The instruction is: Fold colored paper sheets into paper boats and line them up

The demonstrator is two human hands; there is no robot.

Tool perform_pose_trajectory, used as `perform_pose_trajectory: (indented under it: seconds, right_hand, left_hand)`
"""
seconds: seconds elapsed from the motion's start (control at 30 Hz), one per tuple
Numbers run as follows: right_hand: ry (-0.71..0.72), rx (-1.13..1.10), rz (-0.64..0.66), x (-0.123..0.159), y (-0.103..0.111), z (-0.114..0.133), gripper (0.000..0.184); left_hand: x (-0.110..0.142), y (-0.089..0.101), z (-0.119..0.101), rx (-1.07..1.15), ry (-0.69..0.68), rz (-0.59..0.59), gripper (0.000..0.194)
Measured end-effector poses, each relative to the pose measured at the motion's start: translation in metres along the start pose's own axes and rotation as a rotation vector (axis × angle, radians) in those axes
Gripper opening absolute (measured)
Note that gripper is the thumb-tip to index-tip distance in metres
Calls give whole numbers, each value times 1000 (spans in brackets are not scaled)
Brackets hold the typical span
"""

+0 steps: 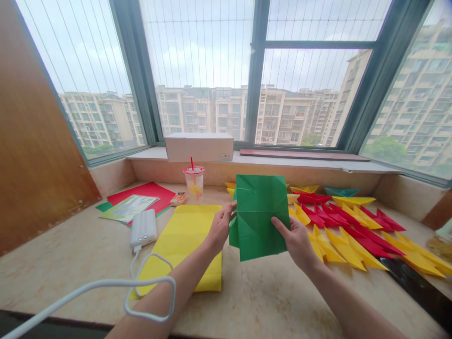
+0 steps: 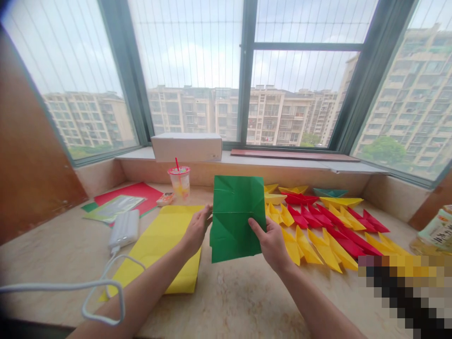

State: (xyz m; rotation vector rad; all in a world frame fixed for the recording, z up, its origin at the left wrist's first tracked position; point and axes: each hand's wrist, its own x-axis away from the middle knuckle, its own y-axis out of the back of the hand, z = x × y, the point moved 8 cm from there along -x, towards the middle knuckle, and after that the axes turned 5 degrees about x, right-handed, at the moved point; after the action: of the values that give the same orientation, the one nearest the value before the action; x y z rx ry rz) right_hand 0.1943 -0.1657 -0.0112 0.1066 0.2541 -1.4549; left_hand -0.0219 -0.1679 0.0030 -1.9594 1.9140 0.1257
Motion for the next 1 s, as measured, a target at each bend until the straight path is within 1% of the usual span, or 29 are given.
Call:
perform_pose_trajectory:
  seconds: [0.07, 0.13, 0.17, 0.2, 0.3, 0.37, 0.47, 0.53, 0.57, 0.63, 0.7, 0.77, 0.83, 0.9, 1.0]
  right_hand:
    - [20, 40, -30, 0, 4, 1, 39]
    - [40, 82, -34, 0, 5, 1, 37]
    - [47, 101, -22, 1, 4, 1, 37]
    - [53, 117, -4, 1, 2, 0, 36]
    - [70, 132, 58, 2, -4, -1, 37]
    - [84, 119, 75, 1, -5, 0, 41]
    - [84, 115, 71, -4, -3, 5, 54]
    - [58, 75, 116, -5, -4, 9, 62]
    - [37, 30, 162, -5, -8, 10, 62]
    - [-17, -70, 260, -2, -14, 11, 53]
    - [-82, -131, 309, 0, -18, 8, 46]
    - [-150, -130, 295, 0, -15, 2, 43]
    - [-190, -107, 259, -2, -9, -4, 44]
    - [-198, -93, 237, -4, -5, -8, 49]
    - [-175, -99, 222, -7, -1, -9, 54]
  left_hand:
    - [7, -16, 1, 198, 88, 154, 64]
    - [17, -27, 0, 306, 135, 263, 60]
    - [21, -30, 0, 323, 154, 285, 55]
    - [23, -31, 1, 321, 171, 284, 50]
    - [26, -28, 7, 290, 210, 214, 42]
    - [24, -25, 9, 290, 234, 174, 40]
    - [21, -21, 8, 322, 263, 133, 44]
    - [21, -20, 8, 341, 293, 124, 45]
    - [22, -20, 8, 345, 310, 129, 46]
    - [23, -22, 9, 348, 340, 158, 48]
    - [25, -25, 11, 349, 364, 201, 50]
    - [26, -26, 12, 351, 377, 229, 52]
    - [26, -26, 12, 351, 378, 233, 53]
    - [25, -26, 12, 350, 373, 226, 53]
    - [25, -26, 12, 341, 369, 218, 50]
